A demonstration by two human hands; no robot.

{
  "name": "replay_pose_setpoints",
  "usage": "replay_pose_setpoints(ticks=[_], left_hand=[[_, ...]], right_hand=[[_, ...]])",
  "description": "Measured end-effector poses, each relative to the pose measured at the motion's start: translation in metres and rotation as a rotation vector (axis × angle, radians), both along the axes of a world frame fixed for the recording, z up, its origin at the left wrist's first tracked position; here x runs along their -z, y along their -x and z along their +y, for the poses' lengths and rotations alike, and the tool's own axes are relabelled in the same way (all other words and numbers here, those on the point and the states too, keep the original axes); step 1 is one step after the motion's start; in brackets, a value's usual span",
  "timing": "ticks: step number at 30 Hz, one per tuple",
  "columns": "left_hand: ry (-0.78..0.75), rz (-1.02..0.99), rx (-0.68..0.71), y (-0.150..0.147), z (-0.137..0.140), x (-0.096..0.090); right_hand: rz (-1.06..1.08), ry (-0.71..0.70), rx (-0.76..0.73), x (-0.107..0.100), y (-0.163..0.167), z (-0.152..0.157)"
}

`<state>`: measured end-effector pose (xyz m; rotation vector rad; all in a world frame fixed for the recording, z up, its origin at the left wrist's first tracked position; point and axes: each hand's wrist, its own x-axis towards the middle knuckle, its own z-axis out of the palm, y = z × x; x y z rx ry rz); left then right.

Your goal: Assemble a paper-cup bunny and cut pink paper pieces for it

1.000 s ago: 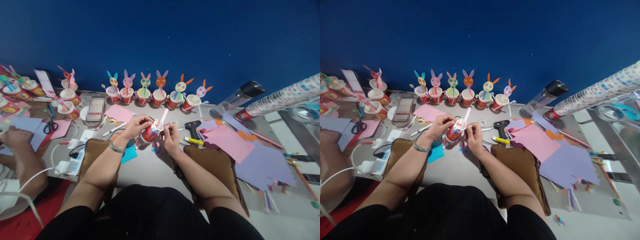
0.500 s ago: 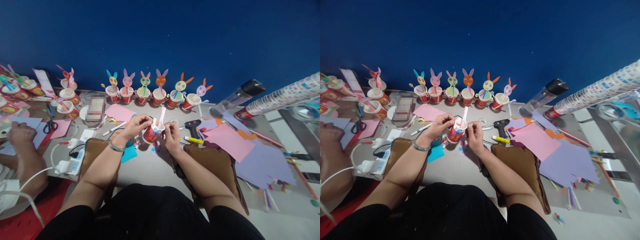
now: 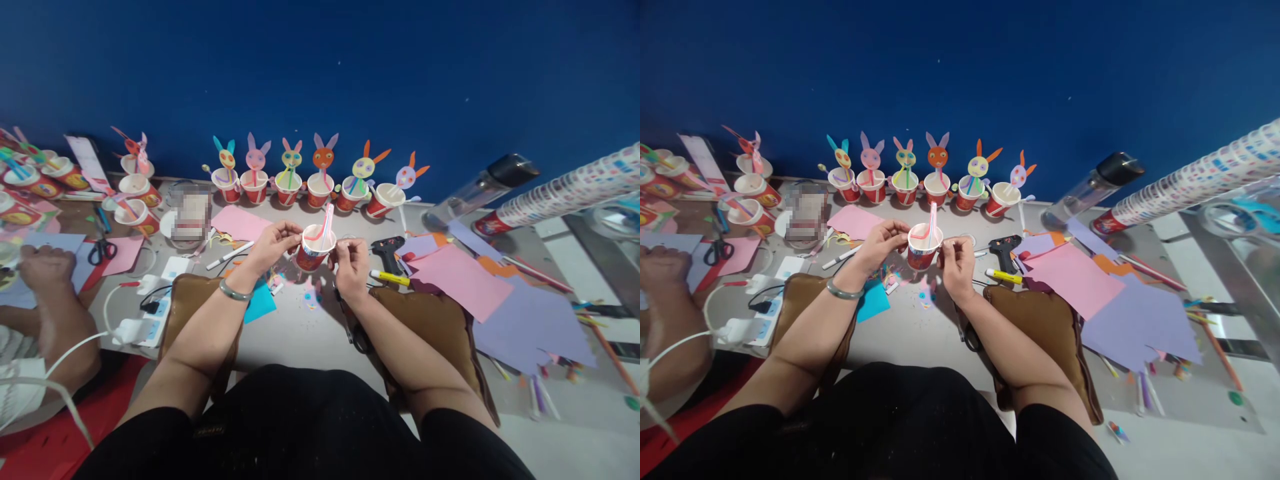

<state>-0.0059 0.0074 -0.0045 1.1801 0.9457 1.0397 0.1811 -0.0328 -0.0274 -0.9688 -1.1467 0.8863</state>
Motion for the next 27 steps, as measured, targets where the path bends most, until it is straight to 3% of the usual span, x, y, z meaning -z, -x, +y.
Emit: replay_pose_setpoints(ticks=[12,19,23,27], left_hand=[[-0.002,0.0,0.025,0.001,0.0,0.001],[0.06,-0.017,-0.091,-0.004,-0.002,0.004],[-0.051,0.191,-0.027,-0.004,-0.002,0.007],[-0.173,0.311,0.023,-0.005,-0.001,0.011]], right_hand=[[0.183,0.258,-0.125,0.013,-0.007,0.016],[-0.024,0.1,-0.082,0.005,-0.004,0.003],[-0.196,0.039,-0.051,0.007,-0.004,-0.002],[-0.216,0.044,-0.063,0.012,-0.004,-0.001]])
